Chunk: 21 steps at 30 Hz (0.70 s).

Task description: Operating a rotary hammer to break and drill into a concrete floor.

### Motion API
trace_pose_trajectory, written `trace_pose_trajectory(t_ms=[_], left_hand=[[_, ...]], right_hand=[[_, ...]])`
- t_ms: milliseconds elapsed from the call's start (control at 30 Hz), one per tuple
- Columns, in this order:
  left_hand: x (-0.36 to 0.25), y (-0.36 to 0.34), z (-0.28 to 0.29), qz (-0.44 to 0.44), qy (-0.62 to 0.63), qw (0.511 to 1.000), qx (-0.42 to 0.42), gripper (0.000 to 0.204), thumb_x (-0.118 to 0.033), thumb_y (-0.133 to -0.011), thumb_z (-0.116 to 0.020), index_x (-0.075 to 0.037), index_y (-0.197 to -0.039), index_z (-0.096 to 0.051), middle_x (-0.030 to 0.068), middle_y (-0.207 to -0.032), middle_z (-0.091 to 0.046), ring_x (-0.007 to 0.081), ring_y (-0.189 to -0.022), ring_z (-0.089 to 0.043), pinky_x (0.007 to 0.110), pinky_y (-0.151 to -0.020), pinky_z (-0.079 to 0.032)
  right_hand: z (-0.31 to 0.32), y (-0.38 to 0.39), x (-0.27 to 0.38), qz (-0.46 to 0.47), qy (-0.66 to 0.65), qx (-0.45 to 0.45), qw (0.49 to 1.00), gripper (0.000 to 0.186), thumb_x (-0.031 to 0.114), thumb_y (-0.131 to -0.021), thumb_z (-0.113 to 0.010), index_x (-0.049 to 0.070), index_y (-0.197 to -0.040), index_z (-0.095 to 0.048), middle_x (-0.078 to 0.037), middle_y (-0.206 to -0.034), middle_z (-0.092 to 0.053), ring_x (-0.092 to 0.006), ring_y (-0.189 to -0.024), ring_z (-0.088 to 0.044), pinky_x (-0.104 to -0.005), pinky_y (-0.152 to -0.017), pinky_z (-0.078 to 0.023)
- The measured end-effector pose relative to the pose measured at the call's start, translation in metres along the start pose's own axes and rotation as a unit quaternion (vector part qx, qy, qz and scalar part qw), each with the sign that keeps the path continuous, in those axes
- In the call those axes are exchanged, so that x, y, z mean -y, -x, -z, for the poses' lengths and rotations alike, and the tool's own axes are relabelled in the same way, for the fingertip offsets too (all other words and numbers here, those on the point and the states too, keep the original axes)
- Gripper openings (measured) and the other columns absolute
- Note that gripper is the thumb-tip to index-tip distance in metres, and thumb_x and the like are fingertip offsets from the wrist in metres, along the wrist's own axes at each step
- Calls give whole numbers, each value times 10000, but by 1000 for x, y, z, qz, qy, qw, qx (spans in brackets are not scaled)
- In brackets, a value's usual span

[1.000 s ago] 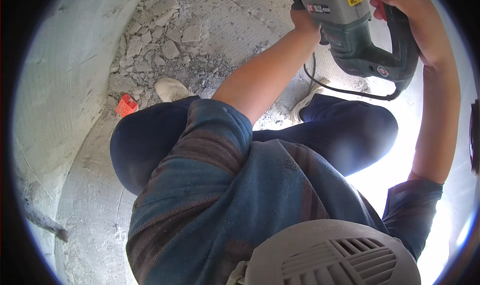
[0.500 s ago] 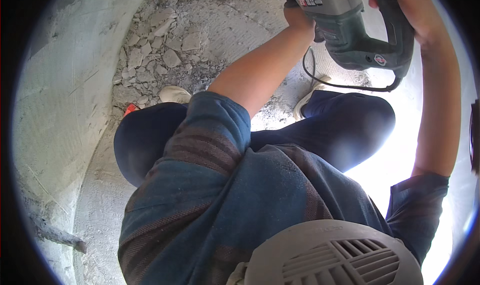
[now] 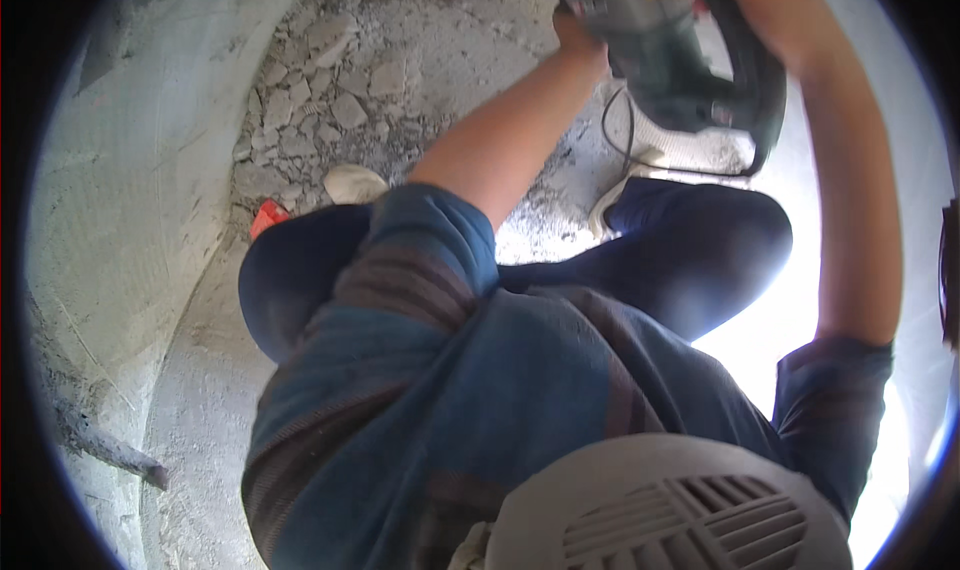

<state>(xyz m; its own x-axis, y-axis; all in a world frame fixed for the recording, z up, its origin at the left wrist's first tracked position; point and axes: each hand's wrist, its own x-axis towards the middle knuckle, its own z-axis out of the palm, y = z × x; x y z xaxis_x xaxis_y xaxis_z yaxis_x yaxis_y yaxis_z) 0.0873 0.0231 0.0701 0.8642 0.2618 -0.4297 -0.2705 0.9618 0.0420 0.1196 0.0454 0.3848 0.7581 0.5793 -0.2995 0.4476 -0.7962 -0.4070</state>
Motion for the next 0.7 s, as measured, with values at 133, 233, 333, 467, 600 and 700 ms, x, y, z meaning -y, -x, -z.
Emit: trace_pose_trajectory(t_ms=[133, 233, 333, 467, 600, 700], left_hand=[[9, 10, 10, 16, 9, 1000, -7, 338, -320, -953, -542, -51, -1147, -605, 93, -1013, -696, 243, -922, -687, 393, -753, -541], [10, 16, 23, 19, 25, 999, -7, 335, -319, -952, -543, -51, -1143, -607, 91, -1007, -697, 242, -920, -688, 393, -748, -541], [5, 17, 35, 14, 34, 999, -8, 333, -319, -950, -544, -52, -1139, -608, 89, -1001, -699, 240, -918, -689, 394, -744, -540], [-1, 16, 47, 20, 33, 999, -3, 330, -318, -948, -544, -54, -1134, -610, 87, -992, -701, 238, -915, -690, 395, -738, -539], [10, 16, 59, 27, 58, 998, -11, 326, -317, -946, -545, -55, -1129, -612, 84, -984, -704, 237, -912, -691, 395, -731, -537], [26, 11, 73, 34, 106, 994, 0, 324, -316, -945, -546, -56, -1125, -614, 83, -978, -706, 235, -909, -691, 396, -727, -537]], right_hand=[[-5, 25, -40, -28, -55, 55, 997, 300, 215, -772, -632, -50, -907, -671, -81, -750, -652, -155, -666, -607, -297, -615, -473], [-32, 50, -66, -149, -122, 80, 978, 397, 219, -728, -702, -20, -1045, -685, -133, -915, -720, -197, -842, -686, -329, -752, -525], [-48, 67, -80, -70, -200, 51, 976, 399, 257, -714, -724, -27, -993, -694, -148, -834, -716, -237, -775, -698, -355, -728, -532], [-59, 65, -86, -115, -196, 46, 973, 368, 196, -714, -722, -15, -1012, -680, -169, -905, -711, -242, -817, -697, -364, -744, -526], [-65, 111, -94, -92, -208, 55, 972, 365, 192, -725, -740, -26, -1010, -670, -158, -888, -707, -227, -830, -692, -344, -759, -523], [-73, 140, -116, -97, -284, 23, 953, 378, 181, -736, -741, -25, -1044, -665, -110, -911, -706, -190, -858, -681, -323, -793, -516]])
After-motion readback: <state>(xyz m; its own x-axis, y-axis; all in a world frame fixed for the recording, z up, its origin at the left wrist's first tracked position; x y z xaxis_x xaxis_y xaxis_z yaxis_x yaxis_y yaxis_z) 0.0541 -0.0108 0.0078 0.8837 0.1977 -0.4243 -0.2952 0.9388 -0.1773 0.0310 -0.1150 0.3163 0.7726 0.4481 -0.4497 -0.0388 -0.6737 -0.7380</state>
